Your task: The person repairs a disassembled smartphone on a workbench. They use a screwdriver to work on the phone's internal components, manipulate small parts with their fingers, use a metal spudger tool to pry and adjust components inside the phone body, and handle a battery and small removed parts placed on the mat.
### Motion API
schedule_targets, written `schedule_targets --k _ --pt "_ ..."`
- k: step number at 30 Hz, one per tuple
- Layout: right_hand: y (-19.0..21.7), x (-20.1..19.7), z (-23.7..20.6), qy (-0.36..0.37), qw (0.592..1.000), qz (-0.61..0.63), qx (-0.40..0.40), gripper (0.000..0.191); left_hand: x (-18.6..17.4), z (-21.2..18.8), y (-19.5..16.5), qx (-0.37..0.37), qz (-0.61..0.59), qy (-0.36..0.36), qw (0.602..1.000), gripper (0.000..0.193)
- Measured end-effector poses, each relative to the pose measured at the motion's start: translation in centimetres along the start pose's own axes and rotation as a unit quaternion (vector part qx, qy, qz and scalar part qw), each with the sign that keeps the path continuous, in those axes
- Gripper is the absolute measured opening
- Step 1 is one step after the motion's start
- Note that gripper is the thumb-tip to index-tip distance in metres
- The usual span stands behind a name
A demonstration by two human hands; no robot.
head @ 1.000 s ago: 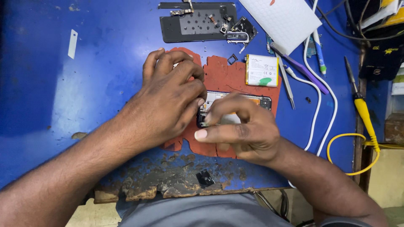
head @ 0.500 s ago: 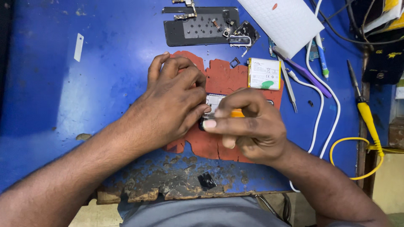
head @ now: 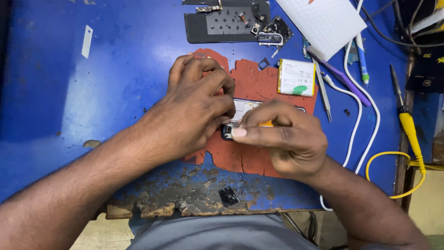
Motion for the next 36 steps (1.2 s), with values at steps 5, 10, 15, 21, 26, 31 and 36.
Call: schedule_targets --k 5,10,15,21,26,31,36 --pt "0.9 -0.1 0.1 -0.015 0.996 -0.064 -0.052 0.061 -0.2 0.0 0.0 -0.004 -0.013 0.001 1.0 0.01" --pt "0.3 -0.7 -0.9 0.005 0.996 -0.087 -0.019 0.06 -0.4 0.0 0.0 -0.004 -0.019 -0.001 1.0 0.014" --pt "0.4 -1.6 -1.2 -0.015 0.996 -0.082 -0.022 0.057 -0.2 0.0 0.0 -0.002 -0.025 -0.002 1.0 0.017" --pt "1.0 -2.2 -1.0 -0.055 0.994 -0.09 -0.029 0.048 0.7 0.1 -0.5 0.017 -0.051 0.018 0.998 0.021" --pt "0.3 -3.4 -1.1 -0.103 0.992 -0.078 0.008 0.041 0.3 0.0 -0.3 0.022 -0.002 0.004 1.0 0.018" --pt "-1.0 -3.0 -1.0 -0.101 0.987 -0.117 0.03 0.034 -0.6 -0.3 0.5 0.0 0.014 -0.03 0.999 0.021" --pt "-2.5 -2.4 -1.1 -0.09 0.988 -0.117 0.042 0.03 -1.0 -0.3 0.9 -0.003 0.046 -0.051 0.998 0.017"
Point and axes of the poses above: each hand's wrist, its own z-axis towards the middle knuckle, its own x-axis out of the palm, y = z × x, the point moved 10 cm from there along z, towards the middle knuckle, and after that the axes turned 11 degrees about -z, right-handed, at the moved point
